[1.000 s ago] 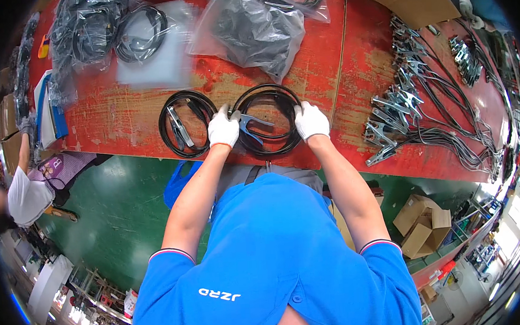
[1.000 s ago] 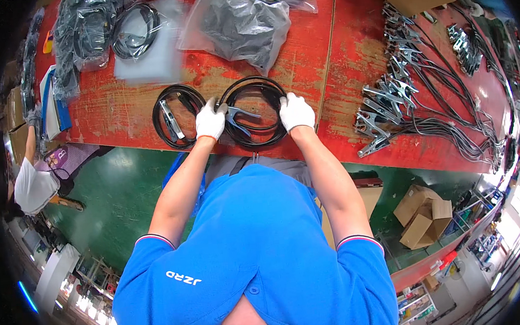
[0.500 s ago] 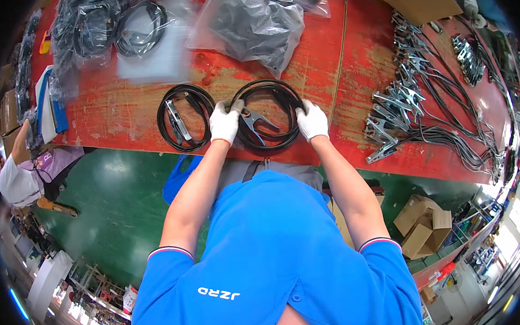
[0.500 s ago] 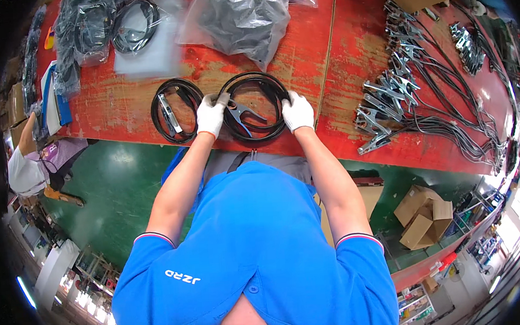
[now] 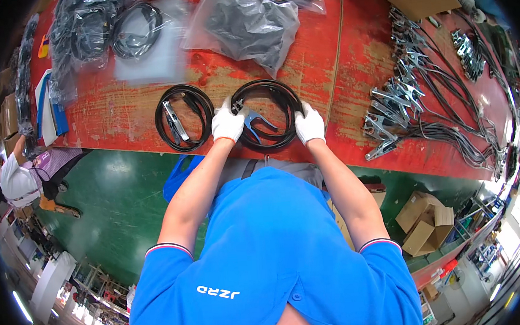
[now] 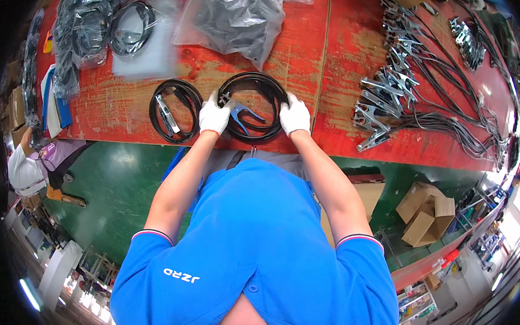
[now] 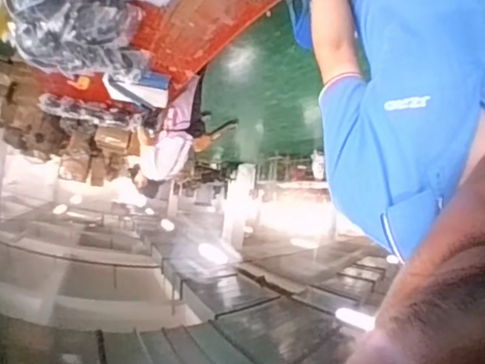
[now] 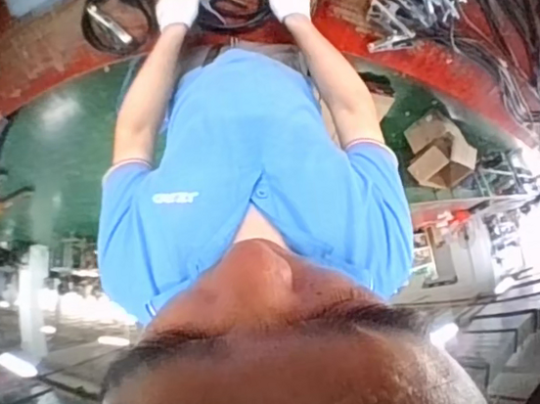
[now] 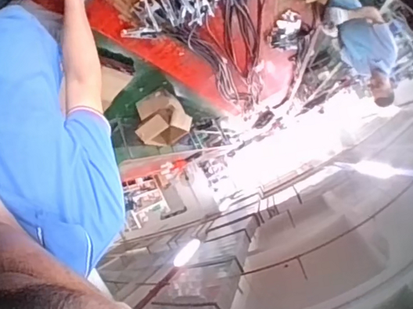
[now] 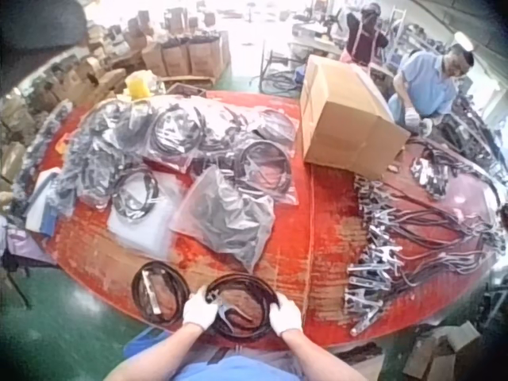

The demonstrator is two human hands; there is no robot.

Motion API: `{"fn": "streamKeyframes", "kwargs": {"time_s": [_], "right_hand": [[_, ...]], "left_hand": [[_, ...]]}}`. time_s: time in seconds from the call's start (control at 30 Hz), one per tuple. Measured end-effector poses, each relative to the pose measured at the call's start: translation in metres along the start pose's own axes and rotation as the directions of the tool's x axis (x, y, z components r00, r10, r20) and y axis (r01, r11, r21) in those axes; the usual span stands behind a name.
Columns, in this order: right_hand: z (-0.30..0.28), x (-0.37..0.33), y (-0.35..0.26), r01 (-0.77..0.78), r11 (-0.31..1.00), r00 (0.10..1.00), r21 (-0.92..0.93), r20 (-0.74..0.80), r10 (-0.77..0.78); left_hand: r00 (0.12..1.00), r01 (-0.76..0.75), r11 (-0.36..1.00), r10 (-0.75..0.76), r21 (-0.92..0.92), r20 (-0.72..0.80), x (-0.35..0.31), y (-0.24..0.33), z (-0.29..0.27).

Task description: The person coils black cables with attached metal clips and places them into clear plastic bags. The person repeatedly picks up a cable, coils it, and inserts it into a bag on a red workbench.

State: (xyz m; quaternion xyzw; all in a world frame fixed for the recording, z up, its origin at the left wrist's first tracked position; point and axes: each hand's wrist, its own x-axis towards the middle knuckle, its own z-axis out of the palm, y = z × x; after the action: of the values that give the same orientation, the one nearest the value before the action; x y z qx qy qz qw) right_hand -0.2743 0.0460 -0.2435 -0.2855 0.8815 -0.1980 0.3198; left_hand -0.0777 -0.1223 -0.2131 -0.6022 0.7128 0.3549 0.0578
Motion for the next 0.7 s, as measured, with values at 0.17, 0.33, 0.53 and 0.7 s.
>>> {"fn": "streamKeyframes", "kwargs": {"time_s": [0.17,0.33,0.53,0.7], "right_hand": [[0.000,-0.005,-0.002,-0.028,0.998,1.000,-0.055,-0.002,0.028],[0.003,-0.003,0.000,-0.005,0.995,1.000,-0.100,-0.011,0.004],[0.004,-0.002,0.002,0.005,0.995,1.000,-0.104,-0.010,-0.007],[0.004,-0.002,0.001,0.035,0.996,0.999,-0.083,0.000,-0.035]], "left_hand": [[0.993,0.067,0.998,-0.066,0.012,-0.101,-0.013,0.009,0.014],[0.972,0.230,0.971,-0.226,0.065,-0.068,-0.022,0.032,0.018],[0.944,0.316,0.945,-0.304,0.089,-0.130,-0.026,0.046,0.033],[0.865,0.490,0.869,-0.474,0.066,-0.166,-0.001,0.036,0.058]]}}
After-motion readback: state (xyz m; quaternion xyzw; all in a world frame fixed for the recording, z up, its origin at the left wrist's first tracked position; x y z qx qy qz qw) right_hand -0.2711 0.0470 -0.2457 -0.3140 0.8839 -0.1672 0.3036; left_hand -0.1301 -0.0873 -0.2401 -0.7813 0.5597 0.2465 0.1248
